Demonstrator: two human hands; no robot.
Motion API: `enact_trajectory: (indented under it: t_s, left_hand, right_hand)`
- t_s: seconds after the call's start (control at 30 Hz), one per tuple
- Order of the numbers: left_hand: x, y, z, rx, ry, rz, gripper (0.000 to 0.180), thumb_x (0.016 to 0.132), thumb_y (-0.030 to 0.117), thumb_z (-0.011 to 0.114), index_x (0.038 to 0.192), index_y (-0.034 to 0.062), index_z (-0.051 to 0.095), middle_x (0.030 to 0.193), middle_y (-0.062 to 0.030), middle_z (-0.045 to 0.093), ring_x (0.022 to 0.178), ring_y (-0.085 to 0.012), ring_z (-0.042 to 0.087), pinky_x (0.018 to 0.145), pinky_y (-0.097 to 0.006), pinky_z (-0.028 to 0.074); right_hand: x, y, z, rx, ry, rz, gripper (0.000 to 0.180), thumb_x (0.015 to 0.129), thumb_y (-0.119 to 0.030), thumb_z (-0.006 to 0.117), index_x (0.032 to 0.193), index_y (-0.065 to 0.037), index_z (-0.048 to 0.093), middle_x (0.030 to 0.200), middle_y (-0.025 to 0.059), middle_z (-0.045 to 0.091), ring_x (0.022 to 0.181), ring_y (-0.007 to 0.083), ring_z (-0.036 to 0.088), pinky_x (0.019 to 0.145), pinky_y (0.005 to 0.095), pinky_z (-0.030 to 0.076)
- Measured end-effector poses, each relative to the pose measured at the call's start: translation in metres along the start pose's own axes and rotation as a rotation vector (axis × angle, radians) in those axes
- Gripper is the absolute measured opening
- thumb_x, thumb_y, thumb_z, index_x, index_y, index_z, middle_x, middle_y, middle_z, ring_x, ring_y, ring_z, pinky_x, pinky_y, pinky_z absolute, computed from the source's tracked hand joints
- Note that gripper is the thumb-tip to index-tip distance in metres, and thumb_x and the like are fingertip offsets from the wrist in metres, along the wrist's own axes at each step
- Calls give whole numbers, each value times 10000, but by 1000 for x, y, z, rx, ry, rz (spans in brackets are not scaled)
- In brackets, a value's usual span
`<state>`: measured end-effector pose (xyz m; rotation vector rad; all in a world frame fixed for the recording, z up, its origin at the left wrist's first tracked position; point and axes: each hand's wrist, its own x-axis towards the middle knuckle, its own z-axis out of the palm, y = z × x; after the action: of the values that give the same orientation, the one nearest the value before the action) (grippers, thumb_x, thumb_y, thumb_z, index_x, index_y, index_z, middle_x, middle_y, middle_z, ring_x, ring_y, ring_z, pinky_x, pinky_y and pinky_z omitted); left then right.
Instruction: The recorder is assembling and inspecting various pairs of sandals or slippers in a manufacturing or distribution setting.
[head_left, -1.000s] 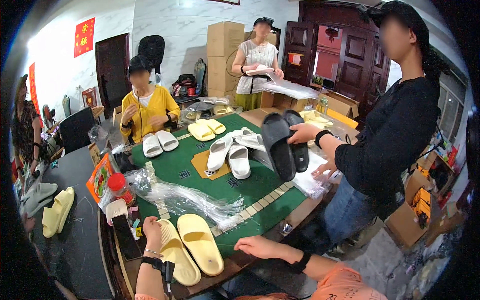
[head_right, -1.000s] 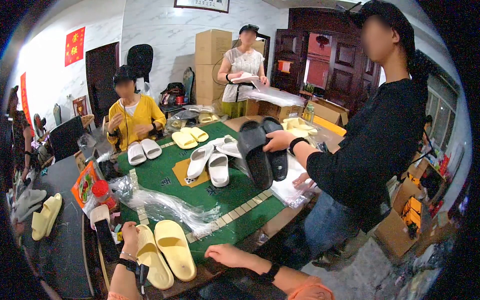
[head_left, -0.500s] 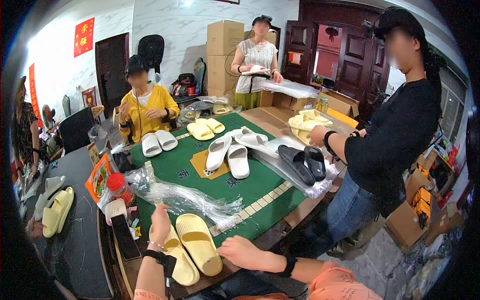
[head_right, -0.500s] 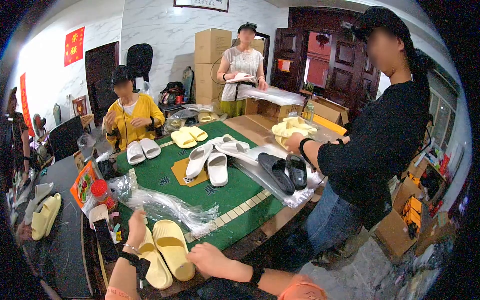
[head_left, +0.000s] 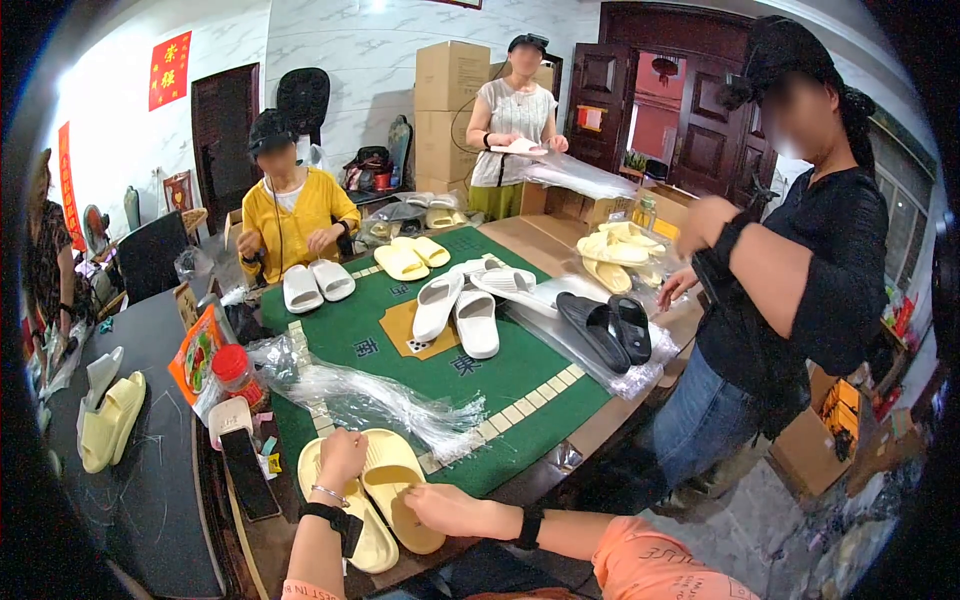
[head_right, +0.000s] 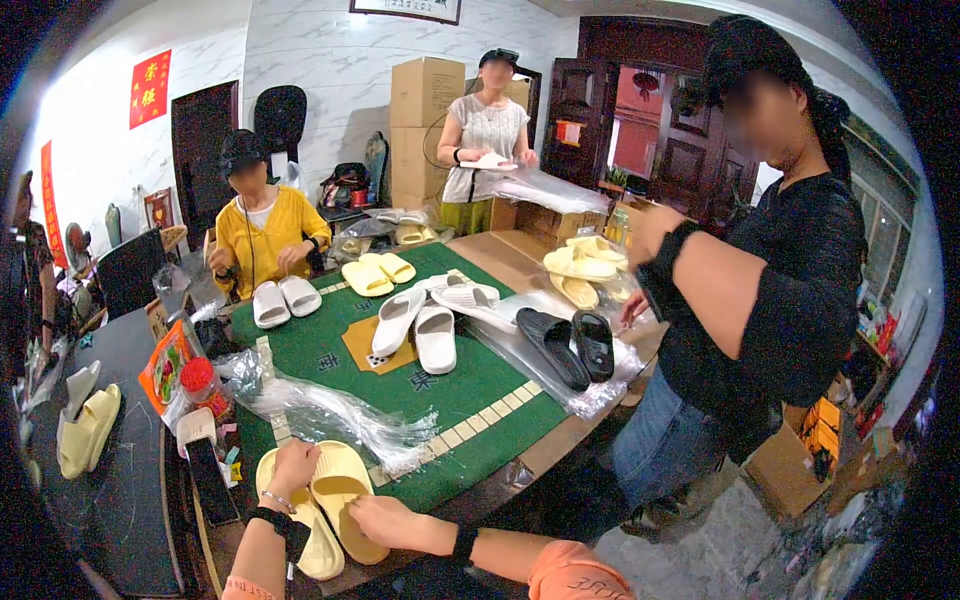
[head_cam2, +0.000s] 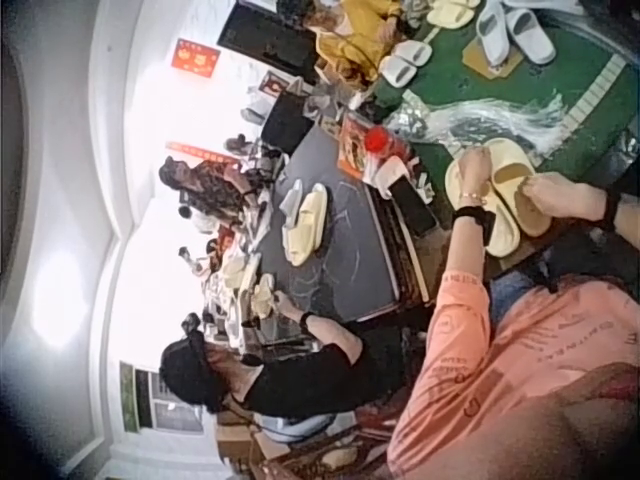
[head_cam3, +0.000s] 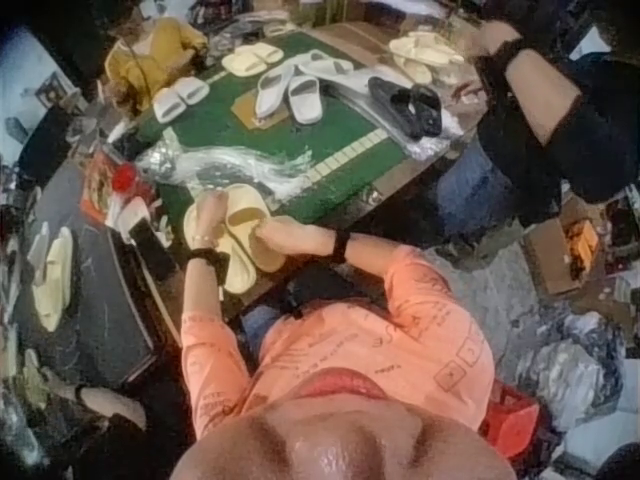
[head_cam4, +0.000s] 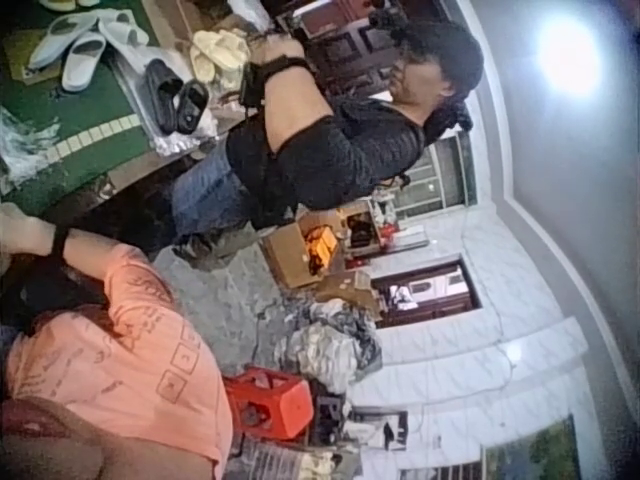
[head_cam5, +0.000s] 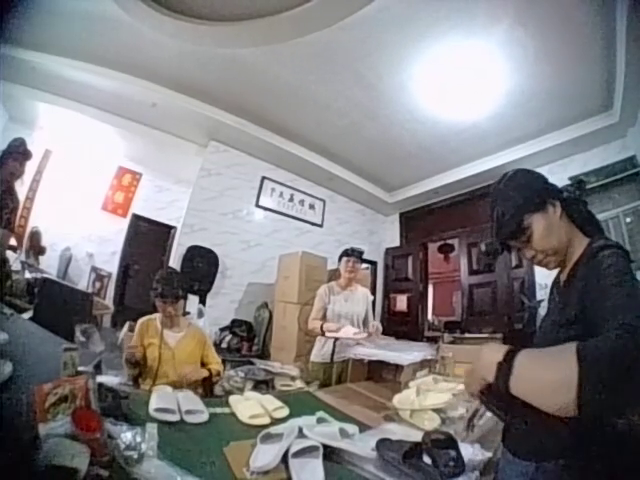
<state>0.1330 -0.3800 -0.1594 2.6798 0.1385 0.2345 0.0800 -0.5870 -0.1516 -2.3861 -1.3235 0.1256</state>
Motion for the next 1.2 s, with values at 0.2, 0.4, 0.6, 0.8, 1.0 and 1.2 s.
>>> enact_trajectory:
  t_s: [0.2,0.4,0.6,0.8,1.0,1.2]
  left_hand:
    - [1,-1,1,39,12,40,294,786,281,479,724,38,633,735,-210,584,728,-359,567,685,-422,448]
    - [-2,2,-6,29,-53,2,308,799,291,454,733,55,640,733,-181,599,718,-351,572,678,-413,449]
    - [-6,16,-11,-138,-41,-55,255,780,290,509,774,76,646,712,-149,610,694,-313,588,647,-378,457]
    - [-3,-12,0,-410,200,-28,190,770,190,563,787,5,605,702,-119,605,651,-226,575,608,-307,437]
    - [-1,-29,5,-1151,358,-120,163,853,157,505,866,-4,526,769,-29,529,693,-101,464,610,-246,394]
    - [-11,-23,5,-1181,367,-184,119,875,129,464,828,23,492,771,-14,502,695,-79,441,627,-209,377]
  right_hand:
    - [29,7,25,-233,78,-196,239,669,-109,508,830,52,581,887,207,555,900,313,520,841,346,385]
    - [56,4,25,-12,-40,-5,210,710,-45,480,906,30,501,916,225,538,832,358,537,710,400,442]
    - [62,13,30,-53,-20,-94,265,644,-50,539,890,47,529,860,226,565,780,314,575,667,373,465]
    - [66,-20,-8,-122,-237,37,189,743,-140,494,842,20,514,702,157,589,668,355,572,603,412,459]
    - [126,-6,-11,159,785,-112,222,772,-146,508,952,-17,486,792,192,579,748,360,561,670,435,445]
    - [159,11,33,676,430,253,223,766,-114,519,952,4,486,867,197,578,797,337,563,688,395,445]
